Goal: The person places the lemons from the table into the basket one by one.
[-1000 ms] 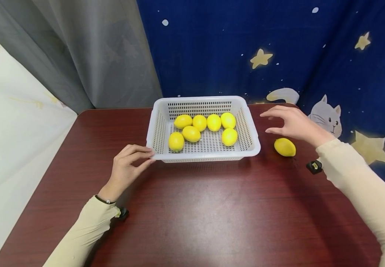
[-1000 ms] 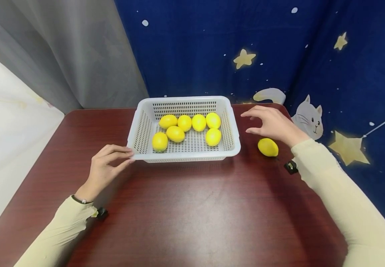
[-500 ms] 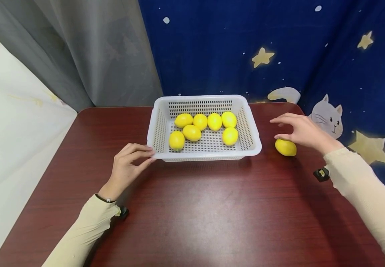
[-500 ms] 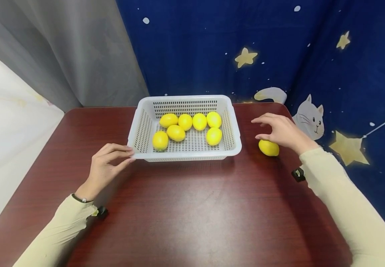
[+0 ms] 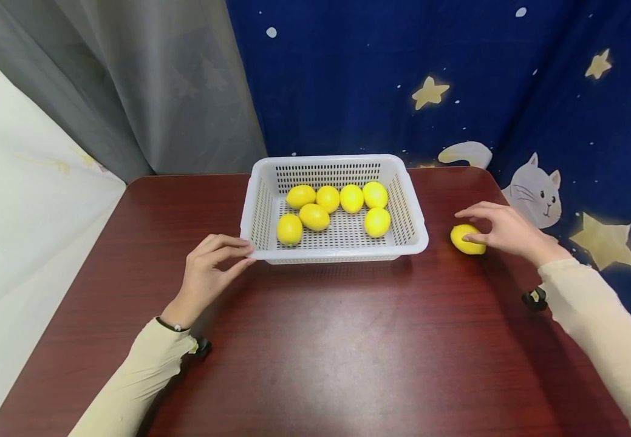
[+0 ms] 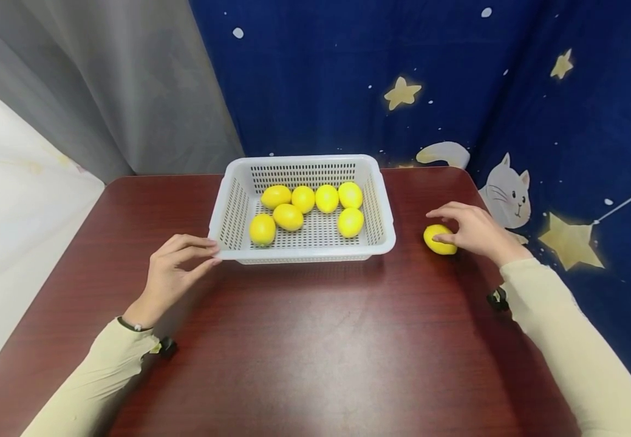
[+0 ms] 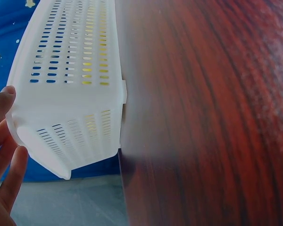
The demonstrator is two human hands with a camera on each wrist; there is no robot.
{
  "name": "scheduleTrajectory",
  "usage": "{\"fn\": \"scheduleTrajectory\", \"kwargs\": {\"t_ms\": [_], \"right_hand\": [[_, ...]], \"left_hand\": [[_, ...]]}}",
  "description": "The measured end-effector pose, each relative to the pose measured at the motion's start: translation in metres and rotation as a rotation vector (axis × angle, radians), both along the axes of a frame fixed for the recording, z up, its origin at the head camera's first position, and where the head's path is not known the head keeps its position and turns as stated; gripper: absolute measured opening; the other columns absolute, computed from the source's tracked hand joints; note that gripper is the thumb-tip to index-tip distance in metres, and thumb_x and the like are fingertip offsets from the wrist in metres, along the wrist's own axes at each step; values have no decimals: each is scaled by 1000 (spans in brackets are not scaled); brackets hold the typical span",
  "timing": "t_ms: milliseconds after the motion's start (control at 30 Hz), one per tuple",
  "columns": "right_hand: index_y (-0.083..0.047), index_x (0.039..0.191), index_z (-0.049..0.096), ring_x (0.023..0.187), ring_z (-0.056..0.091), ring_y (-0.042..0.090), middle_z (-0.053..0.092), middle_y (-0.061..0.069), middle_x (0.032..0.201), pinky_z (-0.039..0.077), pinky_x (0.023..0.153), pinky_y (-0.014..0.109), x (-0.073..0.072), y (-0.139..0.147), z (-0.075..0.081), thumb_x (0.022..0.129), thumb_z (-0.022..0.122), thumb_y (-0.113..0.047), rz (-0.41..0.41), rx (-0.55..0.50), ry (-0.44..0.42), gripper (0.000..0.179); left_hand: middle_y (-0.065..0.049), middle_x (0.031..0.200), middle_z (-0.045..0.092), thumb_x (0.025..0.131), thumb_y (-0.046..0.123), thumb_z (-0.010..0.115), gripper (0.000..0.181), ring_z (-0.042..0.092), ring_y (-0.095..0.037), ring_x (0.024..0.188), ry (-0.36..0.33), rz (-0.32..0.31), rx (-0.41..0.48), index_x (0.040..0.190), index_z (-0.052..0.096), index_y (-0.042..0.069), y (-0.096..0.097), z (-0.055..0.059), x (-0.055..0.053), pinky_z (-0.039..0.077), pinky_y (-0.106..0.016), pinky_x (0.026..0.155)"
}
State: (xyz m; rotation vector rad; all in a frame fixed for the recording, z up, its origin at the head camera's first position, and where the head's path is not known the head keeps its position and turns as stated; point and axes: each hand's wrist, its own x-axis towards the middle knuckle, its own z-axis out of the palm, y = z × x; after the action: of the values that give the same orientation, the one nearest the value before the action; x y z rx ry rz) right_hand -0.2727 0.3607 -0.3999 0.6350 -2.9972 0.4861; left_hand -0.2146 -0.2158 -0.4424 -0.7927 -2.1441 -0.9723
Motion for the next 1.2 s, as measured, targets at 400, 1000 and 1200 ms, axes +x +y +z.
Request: {"fn": "scheduleTrajectory", "kwargs": {"t_ms": [400, 1000, 1200], "right_hand": [[-16, 123, 70, 116, 58, 33, 65, 11, 126, 47, 97, 57, 3, 10, -18, 79, 84, -28, -10, 22, -72, 48], [-13, 140, 55, 128, 51, 40, 55, 20, 141, 39, 106, 65, 5, 7, -23, 77, 85, -31, -56, 47, -146, 73], [-14, 141, 55, 128, 52, 40, 55, 20, 141, 39, 106, 65, 5, 7, -25, 78, 84, -32, -72, 52, -143, 72]], "left_hand": [[-4, 101, 75, 63, -2, 90, 38, 62, -19, 93, -2, -5, 6, 98, 80, 11, 1, 0, 1, 42, -8, 90], [-4, 102, 75, 66, 3, 89, 35, 63, -18, 95, 3, -2, -9, 99, 80, 11, 0, 0, 0, 43, -10, 92], [-4, 102, 75, 64, 0, 90, 37, 62, -19, 94, 2, -9, 6, 98, 80, 12, 0, -1, 0, 43, -9, 91]]}}
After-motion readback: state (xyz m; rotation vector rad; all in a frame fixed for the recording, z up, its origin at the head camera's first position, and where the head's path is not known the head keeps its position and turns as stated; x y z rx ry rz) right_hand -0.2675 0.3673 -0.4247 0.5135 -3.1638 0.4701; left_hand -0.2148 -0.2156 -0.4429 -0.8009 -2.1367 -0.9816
